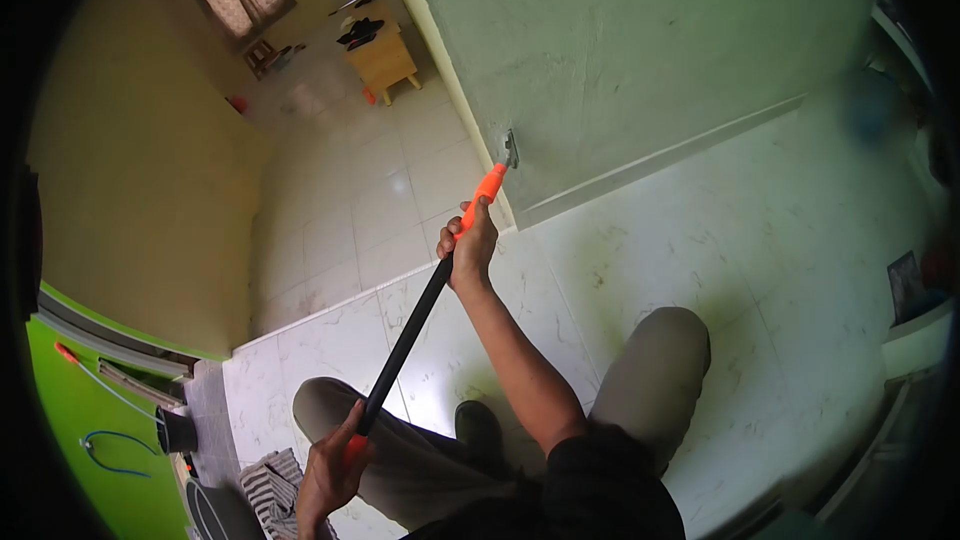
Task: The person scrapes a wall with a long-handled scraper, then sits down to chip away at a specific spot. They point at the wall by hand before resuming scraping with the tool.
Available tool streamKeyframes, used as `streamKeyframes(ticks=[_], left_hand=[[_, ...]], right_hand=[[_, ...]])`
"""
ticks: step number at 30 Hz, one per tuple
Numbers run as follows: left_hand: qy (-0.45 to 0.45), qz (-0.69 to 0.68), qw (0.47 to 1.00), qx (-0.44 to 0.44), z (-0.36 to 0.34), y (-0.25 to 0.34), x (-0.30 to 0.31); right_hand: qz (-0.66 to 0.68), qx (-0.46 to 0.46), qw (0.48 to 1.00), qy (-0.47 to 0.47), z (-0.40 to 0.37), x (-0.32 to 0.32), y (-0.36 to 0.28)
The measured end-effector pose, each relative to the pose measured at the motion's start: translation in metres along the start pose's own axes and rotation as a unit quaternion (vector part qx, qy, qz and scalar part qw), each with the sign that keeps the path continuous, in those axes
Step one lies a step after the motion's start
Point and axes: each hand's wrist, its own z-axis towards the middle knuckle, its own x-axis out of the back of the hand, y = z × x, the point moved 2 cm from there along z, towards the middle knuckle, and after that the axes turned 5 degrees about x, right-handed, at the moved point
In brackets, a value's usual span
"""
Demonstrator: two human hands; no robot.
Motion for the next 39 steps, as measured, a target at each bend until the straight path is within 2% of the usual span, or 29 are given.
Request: streamKeyframes(ticks=[4, 10, 13, 16, 18, 19, 22, 25, 28, 32, 37, 38, 39], left_hand=[[0.019, 0.016, 1.000, 0.009, 0.012, -0.016, 0.007], [0.048, 0.017, 0.998, -0.024, 0.019, -0.043, 0.011], [0.033, 0.004, 0.999, 0.000, 0.022, -0.053, 0.014], [0.038, -0.032, 0.997, -0.058, 0.033, -0.068, 0.007], [0.004, -0.027, 1.000, 0.001, 0.044, -0.052, -0.008], [0.009, -0.038, 0.999, -0.011, 0.048, -0.052, -0.016], [-0.006, -0.054, 0.998, 0.026, 0.041, -0.059, -0.014], [0.097, -0.144, 0.983, 0.054, 0.029, -0.054, 0.004], [0.007, -0.046, 0.998, 0.033, 0.031, -0.064, 0.004], [0.021, -0.042, 0.999, -0.001, 0.058, -0.052, -0.017], [0.038, -0.079, 0.996, -0.019, 0.035, -0.065, -0.011], [0.017, -0.038, 0.999, 0.017, 0.031, -0.067, 0.000], [0.016, -0.019, 1.000, 0.017, 0.034, -0.069, 0.007]], right_hand=[[-0.011, 0.002, 1.000, 0.008, 0.010, 0.002, 0.010], [-0.046, 0.029, 0.998, 0.020, 0.003, -0.011, 0.012], [-0.068, 0.031, 0.997, 0.033, 0.002, -0.016, 0.012], [-0.076, 0.032, 0.996, 0.045, 0.007, -0.013, 0.007], [-0.094, 0.062, 0.993, 0.047, 0.028, 0.004, -0.008], [-0.101, 0.051, 0.992, 0.048, 0.033, 0.008, -0.008], [-0.098, 0.046, 0.993, 0.040, 0.025, 0.007, -0.001], [-0.103, 0.008, 0.994, 0.039, 0.005, -0.010, 0.011], [-0.102, 0.008, 0.994, 0.039, 0.015, -0.007, 0.006], [-0.120, 0.040, 0.991, 0.037, 0.039, 0.011, -0.015], [-0.103, 0.012, 0.994, 0.047, 0.018, -0.003, 0.004], [-0.100, 0.001, 0.994, 0.049, 0.011, -0.010, 0.010], [-0.103, 0.011, 0.994, 0.032, 0.011, -0.011, 0.015]])
